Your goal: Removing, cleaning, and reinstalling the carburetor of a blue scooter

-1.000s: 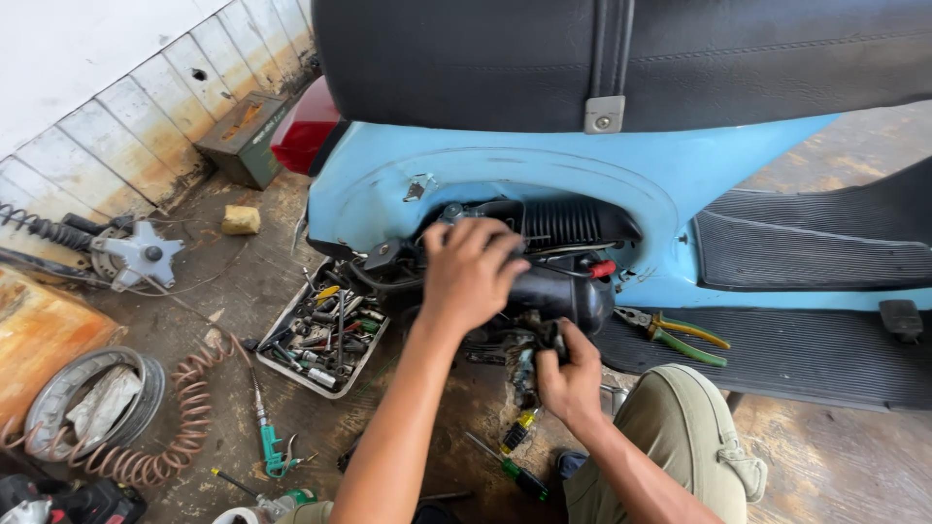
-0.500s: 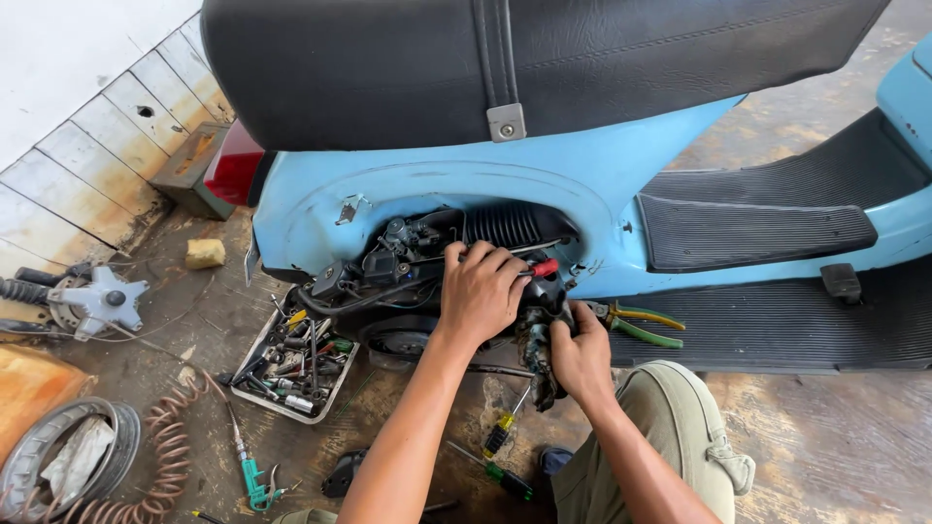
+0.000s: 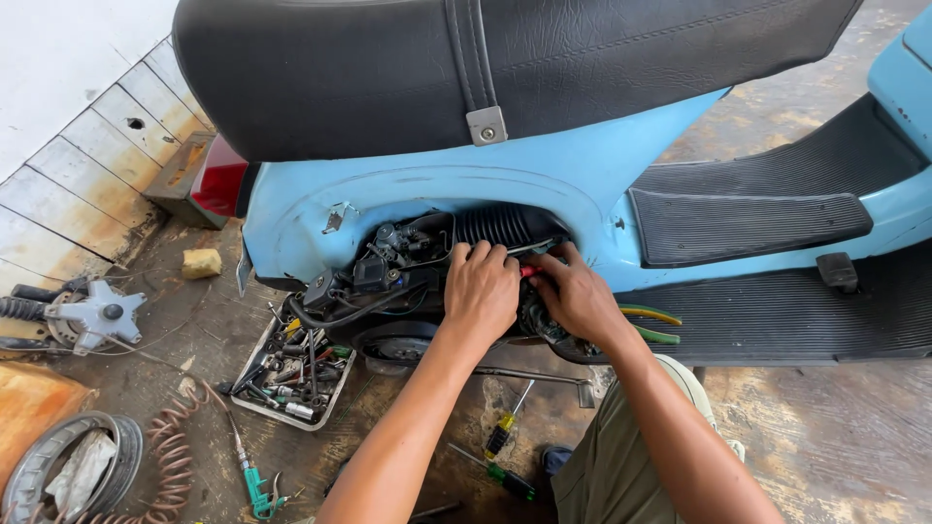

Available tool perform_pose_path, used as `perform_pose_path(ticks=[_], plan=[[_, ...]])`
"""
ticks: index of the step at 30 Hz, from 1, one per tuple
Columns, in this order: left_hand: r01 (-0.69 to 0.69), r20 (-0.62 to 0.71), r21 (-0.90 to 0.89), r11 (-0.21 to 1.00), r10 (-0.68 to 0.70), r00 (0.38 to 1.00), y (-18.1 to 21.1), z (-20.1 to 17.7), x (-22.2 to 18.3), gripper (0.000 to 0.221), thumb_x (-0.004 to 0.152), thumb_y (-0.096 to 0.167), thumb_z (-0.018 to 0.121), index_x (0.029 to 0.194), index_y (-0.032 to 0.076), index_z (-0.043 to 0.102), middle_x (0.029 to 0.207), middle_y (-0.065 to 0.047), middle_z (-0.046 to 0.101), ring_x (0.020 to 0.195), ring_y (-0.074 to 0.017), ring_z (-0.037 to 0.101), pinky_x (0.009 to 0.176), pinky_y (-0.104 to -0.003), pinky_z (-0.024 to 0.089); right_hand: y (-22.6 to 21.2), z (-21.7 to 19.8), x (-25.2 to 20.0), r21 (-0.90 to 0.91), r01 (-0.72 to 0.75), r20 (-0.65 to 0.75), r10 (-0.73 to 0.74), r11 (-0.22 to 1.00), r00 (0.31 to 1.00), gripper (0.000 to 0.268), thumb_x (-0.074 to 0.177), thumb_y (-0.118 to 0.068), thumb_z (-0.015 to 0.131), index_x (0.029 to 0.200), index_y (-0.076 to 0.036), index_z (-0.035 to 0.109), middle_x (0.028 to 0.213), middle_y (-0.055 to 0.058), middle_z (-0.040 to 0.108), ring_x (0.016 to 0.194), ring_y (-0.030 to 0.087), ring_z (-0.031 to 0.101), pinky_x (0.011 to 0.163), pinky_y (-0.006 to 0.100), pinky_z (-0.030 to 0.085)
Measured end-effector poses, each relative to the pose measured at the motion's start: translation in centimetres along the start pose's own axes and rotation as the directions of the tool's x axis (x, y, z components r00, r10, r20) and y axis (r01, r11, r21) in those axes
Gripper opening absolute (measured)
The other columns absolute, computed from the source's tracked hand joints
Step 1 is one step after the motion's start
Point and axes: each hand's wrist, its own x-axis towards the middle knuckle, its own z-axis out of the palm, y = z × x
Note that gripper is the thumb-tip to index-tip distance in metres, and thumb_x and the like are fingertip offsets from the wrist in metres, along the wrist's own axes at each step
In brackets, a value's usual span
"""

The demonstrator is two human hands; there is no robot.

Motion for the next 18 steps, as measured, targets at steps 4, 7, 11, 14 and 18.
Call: perform_pose_path(ticks=[4, 7, 11, 14, 18], plan=[[-0.042, -0.005, -0.068, 0.997, 0.042, 0.999, -0.9, 0.9, 0.0, 0.025, 0.074, 0.015, 0.080, 0.094, 0.003, 0.073, 0.089, -0.009, 0.063, 0.093, -0.0282, 0.057, 0.089, -0.045, 0.039, 0.7, 0.5, 0.5, 0.054, 0.022, 0.002, -0.022, 0.998, 1.000, 0.019, 0.098, -0.026, 0.064, 0.117, -0.027, 0.067, 0.109, 0.007, 0.052, 0.074, 0.052, 0.066, 0.058, 0.059, 0.056], [-0.077, 0.000, -0.064, 0.995, 0.078, 0.997, -0.8, 0.7, -0.1, 0.029, 0.068, 0.014, 0.083, 0.092, 0.002, 0.073, 0.089, -0.009, 0.063, 0.091, -0.0276, 0.056, 0.088, -0.043, 0.040, 0.6, 0.6, 0.5, 0.064, 0.048, -0.029, -0.046, 0.997, 0.999, 0.011, 0.099, -0.026, 0.064, 0.108, -0.026, 0.069, 0.108, 0.006, 0.054, 0.069, 0.051, 0.065, 0.055, 0.057, 0.054], [-0.128, -0.114, -0.101, 0.987, 0.116, 0.987, -0.9, 0.6, 0.2, 0.020, 0.076, 0.007, 0.071, 0.095, 0.001, 0.069, 0.086, -0.009, 0.058, 0.088, -0.0287, 0.055, 0.083, -0.041, 0.040, 0.2, 0.2, 0.7, 0.090, 0.083, -0.063, -0.077, 0.993, 0.995, 0.007, 0.100, -0.025, 0.063, 0.102, -0.022, 0.069, 0.107, 0.007, 0.054, 0.065, 0.051, 0.063, 0.051, 0.057, 0.051], [-0.186, -0.168, -0.104, 0.977, 0.167, 0.972, -1.2, 0.7, 0.2, 0.016, 0.075, 0.006, 0.068, 0.091, 0.003, 0.066, 0.085, -0.008, 0.055, 0.087, -0.0283, 0.052, 0.081, -0.040, 0.039, -0.1, -0.1, 0.7, 0.099, 0.086, -0.063, -0.080, 0.991, 0.995, 0.008, 0.102, -0.025, 0.062, 0.103, -0.020, 0.068, 0.107, 0.008, 0.054, 0.064, 0.050, 0.063, 0.052, 0.057, 0.051], [-0.208, -0.206, -0.087, 0.974, 0.187, 0.960, -1.6, 1.2, 0.5, 0.014, 0.071, 0.008, 0.069, 0.084, 0.007, 0.063, 0.081, -0.005, 0.051, 0.083, -0.0268, 0.049, 0.080, -0.041, 0.038, -0.1, 0.1, 0.6, 0.127, 0.066, -0.055, -0.059, 0.990, 0.997, 0.012, 0.099, -0.025, 0.065, 0.109, -0.020, 0.067, 0.105, 0.010, 0.054, 0.069, 0.053, 0.064, 0.054, 0.059, 0.051]])
